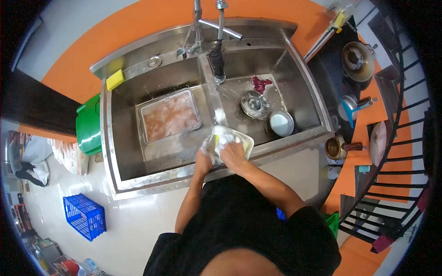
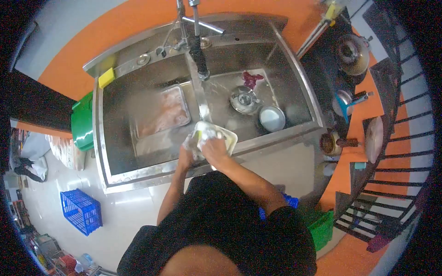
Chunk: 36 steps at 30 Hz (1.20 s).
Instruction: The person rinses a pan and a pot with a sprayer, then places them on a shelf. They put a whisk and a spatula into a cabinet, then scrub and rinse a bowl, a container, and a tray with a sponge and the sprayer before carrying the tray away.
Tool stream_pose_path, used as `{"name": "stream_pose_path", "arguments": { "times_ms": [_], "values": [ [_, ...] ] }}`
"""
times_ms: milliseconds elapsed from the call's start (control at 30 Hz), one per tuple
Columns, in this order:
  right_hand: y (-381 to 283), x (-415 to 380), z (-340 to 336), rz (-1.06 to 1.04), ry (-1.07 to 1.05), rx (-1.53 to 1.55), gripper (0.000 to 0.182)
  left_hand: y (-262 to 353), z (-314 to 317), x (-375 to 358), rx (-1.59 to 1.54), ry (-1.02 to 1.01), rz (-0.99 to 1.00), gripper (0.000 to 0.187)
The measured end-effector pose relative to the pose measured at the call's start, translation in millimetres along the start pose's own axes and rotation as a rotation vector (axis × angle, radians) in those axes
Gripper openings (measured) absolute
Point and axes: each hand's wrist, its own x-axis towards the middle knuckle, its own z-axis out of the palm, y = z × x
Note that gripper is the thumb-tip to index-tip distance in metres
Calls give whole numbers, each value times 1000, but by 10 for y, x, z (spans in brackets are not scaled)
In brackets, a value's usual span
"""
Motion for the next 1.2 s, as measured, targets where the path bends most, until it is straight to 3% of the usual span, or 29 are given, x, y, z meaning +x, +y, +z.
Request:
{"name": "stream_pose_path", "arguments": {
  "times_ms": [67, 133, 200, 267, 300, 333, 467, 500, 533, 567, 600, 633, 667, 700, 733, 767, 867, 933, 1000, 1067, 1133, 1200],
  "values": [
    [20, -82, -243, 21, -77, -18, 16, 176, 16, -64, 13, 20, 46, 49],
    [155, -245, -354, 90, -118, -31, 15, 272, 58, -162, 296, 178, 152, 51],
    [329, -320, -397, 32, -115, -31, 14, 456, 150, -181, 248, 196, 178, 50],
    [433, -353, -510, 38, -289, 12, 13, 503, 245, -59, 201, 217, 217, 49],
    [551, -422, -287, -38, -241, 95, 22, 469, 305, 70, 153, 235, 227, 50],
    [532, -413, -298, 75, -260, 227, 32, 520, 374, 170, 105, 252, 231, 50],
    [1139, -465, -331, 173, 84, 606, 34, 560, 732, 779, 351, 207, 247, 49],
    [1433, -476, -342, 59, 293, 616, 28, 350, 856, 1003, 408, 179, 182, 47],
    [1611, -425, -329, 276, 441, 940, 26, 236, 965, 1199, 465, 151, 118, 44],
    [1926, -456, -156, 457, 499, 996, 20, 529, 1100, 1297, 491, 99, -127, 37],
    [2271, -480, -89, 531, 451, 711, 16, 459, 1238, 1476, 492, 99, -120, 37],
    [2522, -462, -237, 413, 498, 339, 13, 215, 1395, 1692, 471, 139, -136, 35],
    [2724, -396, -243, 623, 611, 520, 11, -113, 1551, 1929, 447, 180, -153, 34],
    [2925, -316, -207, 769, 645, 591, 10, -647, 1647, 2179, 531, 149, -34, 30],
    [3112, -231, -104, 919, 672, 666, 10, -552, 1753, 2288, 535, 150, -38, 30],
    [3349, -196, 151, 943, 611, 610, 15, -359, 1857, 2303, 577, 29, -171, 32],
    [4017, -291, 1216, 963, 290, 409, 23, -1428, 1827, 2447, 658, -215, -320, 35],
    [4287, -422, 2017, 825, -113, 161, 27, 427, 1486, 1734, -131, 152, 130, 30],
    [4412, -605, 2682, 583, -417, -73, 32, 761, 961, 1412, -163, 238, 33, 26],
    [4362, -686, 2913, 555, -573, 33, 32, 589, 260, 1221, 101, 342, -24, 25],
    [4354, -675, 3053, 566, -638, 88, 32, -306, -556, 1013, 47, 455, -239, 22],
    [4416, -722, 3133, 597, -671, 96, 32, -610, -1186, 853, 703, 403, -220, 22]
  ]
}}
